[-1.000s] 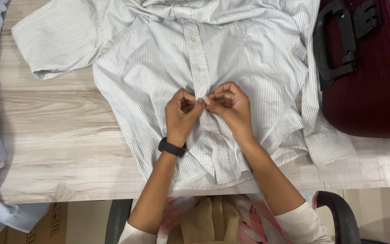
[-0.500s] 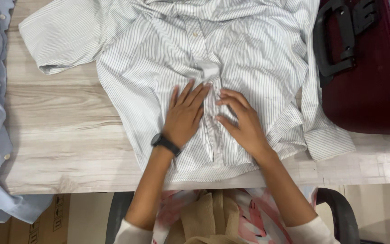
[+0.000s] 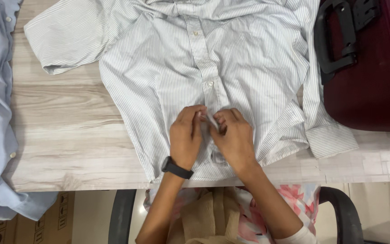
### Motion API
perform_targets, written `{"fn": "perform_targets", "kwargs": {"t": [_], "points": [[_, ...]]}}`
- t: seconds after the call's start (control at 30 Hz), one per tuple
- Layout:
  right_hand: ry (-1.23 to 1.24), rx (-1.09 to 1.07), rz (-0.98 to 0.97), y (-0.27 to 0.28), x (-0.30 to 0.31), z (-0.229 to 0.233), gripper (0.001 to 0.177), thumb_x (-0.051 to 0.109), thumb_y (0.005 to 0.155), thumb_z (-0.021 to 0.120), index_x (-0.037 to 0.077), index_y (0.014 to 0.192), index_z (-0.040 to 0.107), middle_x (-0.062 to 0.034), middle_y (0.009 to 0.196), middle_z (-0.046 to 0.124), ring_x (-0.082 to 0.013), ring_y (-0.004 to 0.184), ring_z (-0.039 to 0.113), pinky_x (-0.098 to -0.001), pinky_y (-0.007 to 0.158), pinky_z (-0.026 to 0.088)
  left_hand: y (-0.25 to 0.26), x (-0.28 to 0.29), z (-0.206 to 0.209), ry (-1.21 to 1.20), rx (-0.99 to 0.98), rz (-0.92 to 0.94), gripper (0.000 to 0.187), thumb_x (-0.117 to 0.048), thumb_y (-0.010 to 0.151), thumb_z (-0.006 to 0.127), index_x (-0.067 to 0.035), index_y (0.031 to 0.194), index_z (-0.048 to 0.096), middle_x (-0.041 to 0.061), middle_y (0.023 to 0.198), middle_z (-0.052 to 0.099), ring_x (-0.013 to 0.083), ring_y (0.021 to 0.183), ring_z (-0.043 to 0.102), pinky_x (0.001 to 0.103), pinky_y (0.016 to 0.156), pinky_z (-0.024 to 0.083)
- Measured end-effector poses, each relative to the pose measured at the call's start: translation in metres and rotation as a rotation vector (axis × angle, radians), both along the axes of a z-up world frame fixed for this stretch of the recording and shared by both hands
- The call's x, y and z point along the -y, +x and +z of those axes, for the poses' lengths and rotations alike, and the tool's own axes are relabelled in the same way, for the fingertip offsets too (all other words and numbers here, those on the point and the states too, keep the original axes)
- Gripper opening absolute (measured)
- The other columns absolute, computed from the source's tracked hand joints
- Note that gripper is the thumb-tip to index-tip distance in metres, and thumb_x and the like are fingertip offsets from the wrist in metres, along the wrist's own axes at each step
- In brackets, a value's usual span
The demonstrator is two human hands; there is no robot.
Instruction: The person folds shirts by hand on a table and places them into a suitcase.
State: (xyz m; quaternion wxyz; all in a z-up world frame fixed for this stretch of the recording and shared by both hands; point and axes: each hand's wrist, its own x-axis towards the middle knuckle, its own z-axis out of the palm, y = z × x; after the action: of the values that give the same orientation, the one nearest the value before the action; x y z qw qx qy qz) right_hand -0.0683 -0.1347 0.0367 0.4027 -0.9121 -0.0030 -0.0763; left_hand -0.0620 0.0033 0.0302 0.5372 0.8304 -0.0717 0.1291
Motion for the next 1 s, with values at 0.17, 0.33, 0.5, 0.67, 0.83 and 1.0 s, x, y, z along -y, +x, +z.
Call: {"fn": "perform_targets", "kwargs": {"t": [0.17, 0.33, 0.5, 0.67, 0.83, 1.0], "points": [[0.256, -0.013, -0.002, 0.003, 0.029, -0.018, 0.011, 0.008, 0.091, 0.075, -0.001, 0.097, 0.073, -0.0069, 0.082, 0.073, -0.0104, 0.066, 0.069, -0.0244, 0.059, 0.054, 0.001, 0.014, -0.008, 0.123, -0.022, 0.027, 0.012, -0.004, 0.097, 0.063, -0.001, 0.107, 0.069, 0.014, 0.100, 0.069, 0.0327, 0.080, 0.070, 0.040, 0.070, 0.057], [0.386, -0.045, 0.023, 0.000, 0.036, -0.028, 0.010, 0.007, 0.094, 0.072, -0.001, 0.099, 0.073, -0.0013, 0.077, 0.072, -0.0038, 0.064, 0.063, -0.0203, 0.057, 0.050, -0.002, 0.017, -0.014, 0.274, 0.047, 0.021, 0.013, -0.009, 0.092, 0.070, -0.001, 0.103, 0.069, 0.013, 0.099, 0.067, 0.0345, 0.087, 0.068, 0.042, 0.074, 0.056], [0.458, -0.001, 0.008, -0.003, 0.037, -0.030, 0.010, 0.007, 0.096, 0.071, -0.001, 0.102, 0.073, 0.0010, 0.075, 0.066, -0.0022, 0.061, 0.053, -0.0197, 0.054, 0.042, -0.004, 0.023, -0.008, 0.413, -0.007, 0.096, 0.007, -0.006, 0.089, 0.070, -0.003, 0.094, 0.068, 0.011, 0.095, 0.066, 0.0326, 0.088, 0.067, 0.042, 0.070, 0.054], [0.544, -0.029, 0.016, -0.005, 0.040, -0.033, 0.009, 0.006, 0.095, 0.073, 0.001, 0.102, 0.075, 0.0021, 0.076, 0.067, -0.0005, 0.059, 0.049, -0.0179, 0.052, 0.037, -0.009, 0.029, 0.003, 0.093, -0.114, 0.063, 0.007, -0.004, 0.091, 0.070, -0.003, 0.097, 0.070, 0.010, 0.093, 0.066, 0.0242, 0.078, 0.069, 0.037, 0.064, 0.054], [0.538, -0.010, 0.056, -0.006, 0.042, -0.038, 0.009, 0.007, 0.095, 0.073, 0.002, 0.102, 0.077, 0.0018, 0.080, 0.072, 0.0011, 0.059, 0.052, -0.0163, 0.051, 0.037, -0.007, 0.032, -0.005, -0.012, -0.133, 0.060, 0.007, -0.005, 0.092, 0.069, -0.001, 0.099, 0.069, 0.010, 0.095, 0.068, 0.0214, 0.075, 0.069, 0.033, 0.061, 0.055], [0.782, -0.066, 0.067, -0.007, 0.044, -0.047, 0.016, 0.008, 0.097, 0.067, -0.003, 0.107, 0.073, -0.0080, 0.086, 0.078, -0.0118, 0.074, 0.077, -0.0248, 0.068, 0.066, -0.008, 0.032, -0.013, -0.065, -0.144, 0.078, 0.008, -0.004, 0.094, 0.067, 0.000, 0.101, 0.067, 0.012, 0.096, 0.072, 0.0215, 0.078, 0.073, 0.031, 0.068, 0.058]]}}
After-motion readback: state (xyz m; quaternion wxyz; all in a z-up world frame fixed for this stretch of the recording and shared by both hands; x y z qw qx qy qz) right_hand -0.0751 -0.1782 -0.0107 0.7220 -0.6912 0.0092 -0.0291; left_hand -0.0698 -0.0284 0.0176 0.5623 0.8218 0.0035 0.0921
